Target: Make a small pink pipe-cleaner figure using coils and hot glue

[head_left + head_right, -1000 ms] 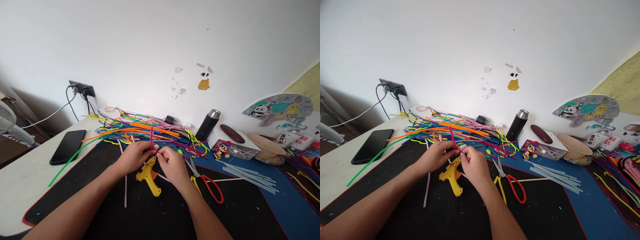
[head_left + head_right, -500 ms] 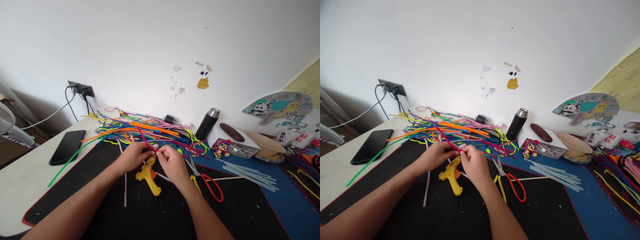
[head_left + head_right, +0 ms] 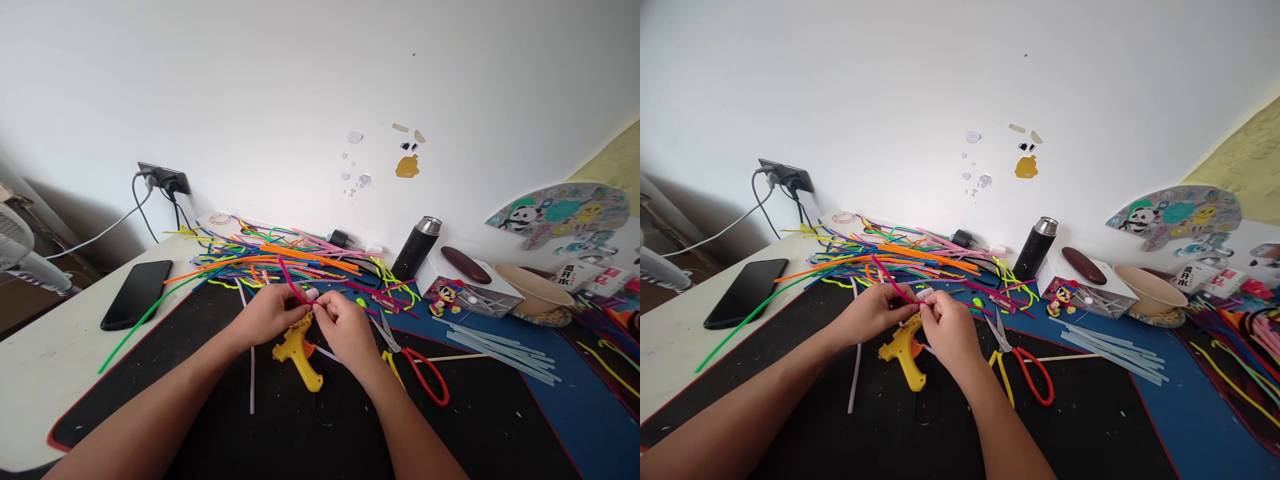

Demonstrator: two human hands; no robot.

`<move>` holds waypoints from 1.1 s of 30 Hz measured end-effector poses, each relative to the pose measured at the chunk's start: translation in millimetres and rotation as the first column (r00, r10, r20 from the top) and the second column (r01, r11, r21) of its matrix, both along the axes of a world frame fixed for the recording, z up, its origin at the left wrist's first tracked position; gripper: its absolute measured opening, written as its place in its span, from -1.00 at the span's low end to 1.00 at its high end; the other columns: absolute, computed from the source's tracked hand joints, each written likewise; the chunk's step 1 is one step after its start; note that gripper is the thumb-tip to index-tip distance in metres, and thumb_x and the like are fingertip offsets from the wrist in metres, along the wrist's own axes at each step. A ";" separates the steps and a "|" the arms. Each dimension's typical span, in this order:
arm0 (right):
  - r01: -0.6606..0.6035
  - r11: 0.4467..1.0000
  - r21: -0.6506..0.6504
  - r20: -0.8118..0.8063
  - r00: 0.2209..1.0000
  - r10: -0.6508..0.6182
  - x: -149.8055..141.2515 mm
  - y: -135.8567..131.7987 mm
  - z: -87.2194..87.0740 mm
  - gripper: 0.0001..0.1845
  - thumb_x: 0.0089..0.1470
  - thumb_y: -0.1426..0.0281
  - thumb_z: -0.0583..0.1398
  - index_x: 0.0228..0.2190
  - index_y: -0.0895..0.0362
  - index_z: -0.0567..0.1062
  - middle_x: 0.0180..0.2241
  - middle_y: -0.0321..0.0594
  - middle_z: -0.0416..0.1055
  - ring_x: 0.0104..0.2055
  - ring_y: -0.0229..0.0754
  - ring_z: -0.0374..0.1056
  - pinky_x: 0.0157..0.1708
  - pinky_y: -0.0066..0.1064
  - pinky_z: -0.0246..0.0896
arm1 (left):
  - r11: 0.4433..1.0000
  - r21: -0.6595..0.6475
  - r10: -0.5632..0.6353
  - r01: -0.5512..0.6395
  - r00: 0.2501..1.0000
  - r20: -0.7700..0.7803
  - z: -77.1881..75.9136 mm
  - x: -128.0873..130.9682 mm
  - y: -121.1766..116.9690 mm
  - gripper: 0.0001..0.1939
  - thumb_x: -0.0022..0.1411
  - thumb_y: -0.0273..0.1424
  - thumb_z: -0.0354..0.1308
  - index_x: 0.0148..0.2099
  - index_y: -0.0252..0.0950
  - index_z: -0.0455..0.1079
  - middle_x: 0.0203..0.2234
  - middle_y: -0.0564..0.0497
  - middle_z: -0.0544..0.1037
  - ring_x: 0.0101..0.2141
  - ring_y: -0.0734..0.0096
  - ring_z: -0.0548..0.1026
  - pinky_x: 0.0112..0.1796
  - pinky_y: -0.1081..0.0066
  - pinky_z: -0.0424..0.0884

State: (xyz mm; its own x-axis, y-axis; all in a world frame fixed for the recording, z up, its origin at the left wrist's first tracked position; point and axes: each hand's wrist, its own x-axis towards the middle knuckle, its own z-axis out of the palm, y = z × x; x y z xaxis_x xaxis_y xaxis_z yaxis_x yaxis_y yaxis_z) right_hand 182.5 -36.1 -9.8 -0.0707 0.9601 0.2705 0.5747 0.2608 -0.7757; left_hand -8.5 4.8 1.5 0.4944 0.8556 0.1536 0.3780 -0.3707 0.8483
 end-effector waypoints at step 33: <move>-0.044 0.991 -0.129 -0.404 0.915 -0.012 -6.3 -2.5 1.0 -0.77 0.28 0.18 0.21 -0.27 0.08 0.43 -0.67 -0.49 0.28 -0.74 -0.34 0.15 -0.69 -0.49 -0.02 | 0.874 -0.487 0.262 0.004 0.838 0.478 -6.8 16.9 -5.2 -0.65 -0.05 -0.17 0.52 -0.37 -0.35 0.59 -0.60 0.06 0.52 -0.54 0.48 0.37 -0.44 0.45 0.30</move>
State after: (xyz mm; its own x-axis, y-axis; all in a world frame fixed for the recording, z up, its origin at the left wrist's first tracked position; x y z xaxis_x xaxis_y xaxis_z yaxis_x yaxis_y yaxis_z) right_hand 176.2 -38.6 -8.9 0.0021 0.9887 0.1498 0.2025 0.1463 -0.9683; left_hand 8.4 -0.4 -5.3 0.3341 0.9401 -0.0676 -0.1475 0.1230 0.9814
